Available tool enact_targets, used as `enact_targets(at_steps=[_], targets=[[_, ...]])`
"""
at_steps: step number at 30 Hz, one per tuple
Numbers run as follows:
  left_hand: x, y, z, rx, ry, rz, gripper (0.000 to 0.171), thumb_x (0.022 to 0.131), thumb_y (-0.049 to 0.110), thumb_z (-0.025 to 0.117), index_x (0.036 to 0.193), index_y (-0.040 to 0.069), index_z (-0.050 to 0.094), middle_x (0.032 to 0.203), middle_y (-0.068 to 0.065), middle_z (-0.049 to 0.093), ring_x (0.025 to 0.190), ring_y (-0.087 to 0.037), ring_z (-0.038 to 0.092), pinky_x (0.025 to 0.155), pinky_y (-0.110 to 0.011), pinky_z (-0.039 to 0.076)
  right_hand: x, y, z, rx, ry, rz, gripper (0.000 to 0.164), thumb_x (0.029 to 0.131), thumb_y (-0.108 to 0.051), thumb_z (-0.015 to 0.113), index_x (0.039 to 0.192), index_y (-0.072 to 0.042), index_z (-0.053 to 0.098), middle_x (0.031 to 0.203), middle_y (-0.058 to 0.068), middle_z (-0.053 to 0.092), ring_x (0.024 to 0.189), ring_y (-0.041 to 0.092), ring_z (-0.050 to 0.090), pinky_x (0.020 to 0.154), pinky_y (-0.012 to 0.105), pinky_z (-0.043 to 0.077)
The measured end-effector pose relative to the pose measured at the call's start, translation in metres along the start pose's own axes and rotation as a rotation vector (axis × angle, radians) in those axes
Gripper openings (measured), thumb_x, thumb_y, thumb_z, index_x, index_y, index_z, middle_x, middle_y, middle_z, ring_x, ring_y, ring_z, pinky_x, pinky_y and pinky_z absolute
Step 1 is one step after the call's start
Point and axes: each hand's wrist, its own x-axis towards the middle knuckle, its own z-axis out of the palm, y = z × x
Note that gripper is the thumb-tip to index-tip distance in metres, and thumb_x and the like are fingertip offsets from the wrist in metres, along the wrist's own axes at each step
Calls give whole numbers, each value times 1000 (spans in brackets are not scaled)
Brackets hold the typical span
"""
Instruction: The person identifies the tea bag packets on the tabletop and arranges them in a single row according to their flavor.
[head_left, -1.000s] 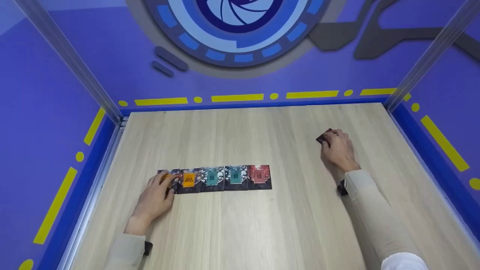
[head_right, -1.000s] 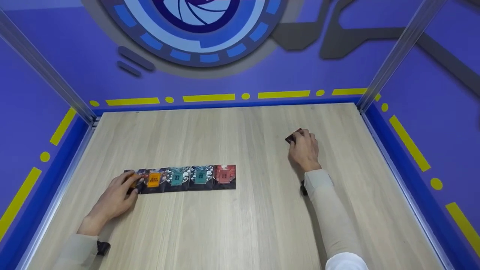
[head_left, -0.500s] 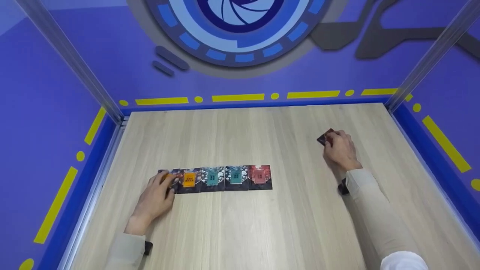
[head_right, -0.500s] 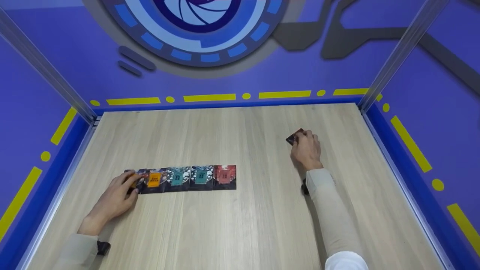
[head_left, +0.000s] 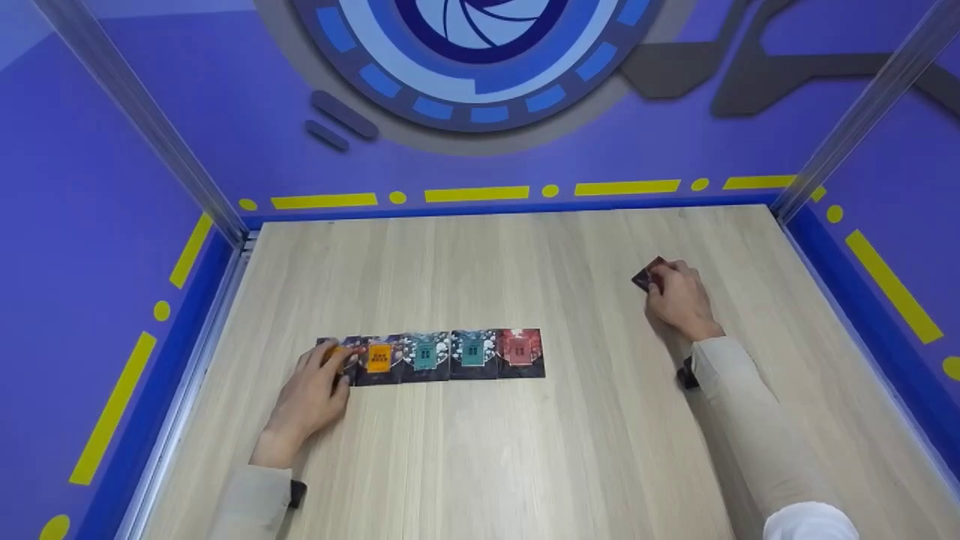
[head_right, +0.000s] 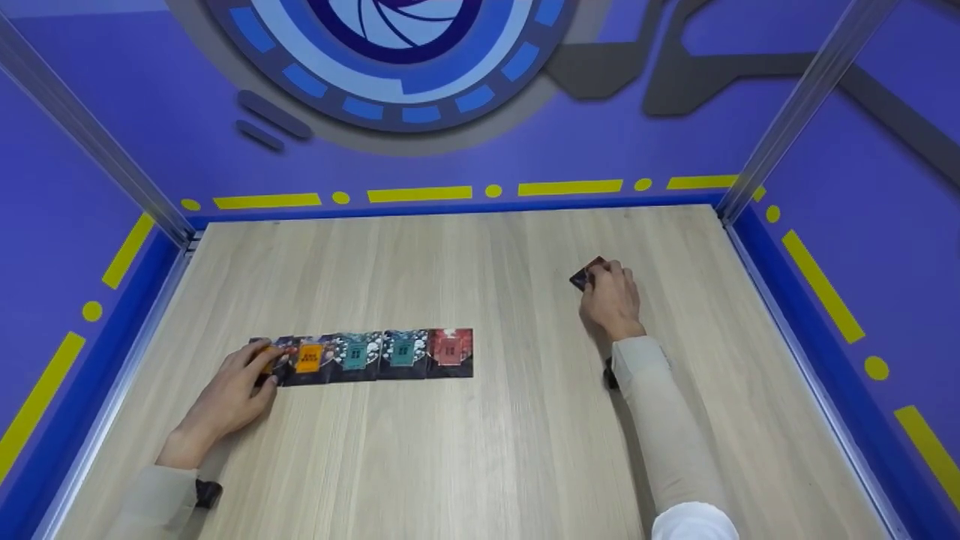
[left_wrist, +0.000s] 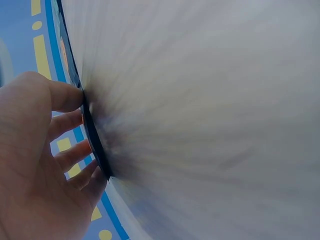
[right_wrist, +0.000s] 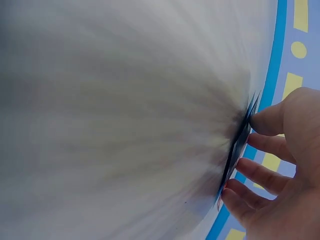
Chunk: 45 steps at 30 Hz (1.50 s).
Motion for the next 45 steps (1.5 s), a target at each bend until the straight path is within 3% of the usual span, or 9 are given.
enact_targets(at_steps=[11,34,45], targets=[[2,0,1,5,-25,-19,50,102,13,62,151,6,58,161,-26,46,149,-49,42,119,-66,42,-6,-7,2,-1,-21,-35,37,104,-11,57,134,8,65,147,35,51,133,56,49,109,72,45],[0,-1,0,0,-18,-3,49,102,13,63,150,2,59,158,-28,47,147,-50,43,119,-65,42,-24,-27,9,-58,-25,-150,34,101,-8,60,131,7,68,134,33,61,120,54,59,102,67,52],[-1,1,0,-3,-19,-9,50,102,13,62,151,3,58,159,-28,46,147,-50,44,119,-66,42,-35,-33,13,-26,-52,-177,36,101,-8,61,133,7,67,138,31,59,122,50,58,105,64,51]])
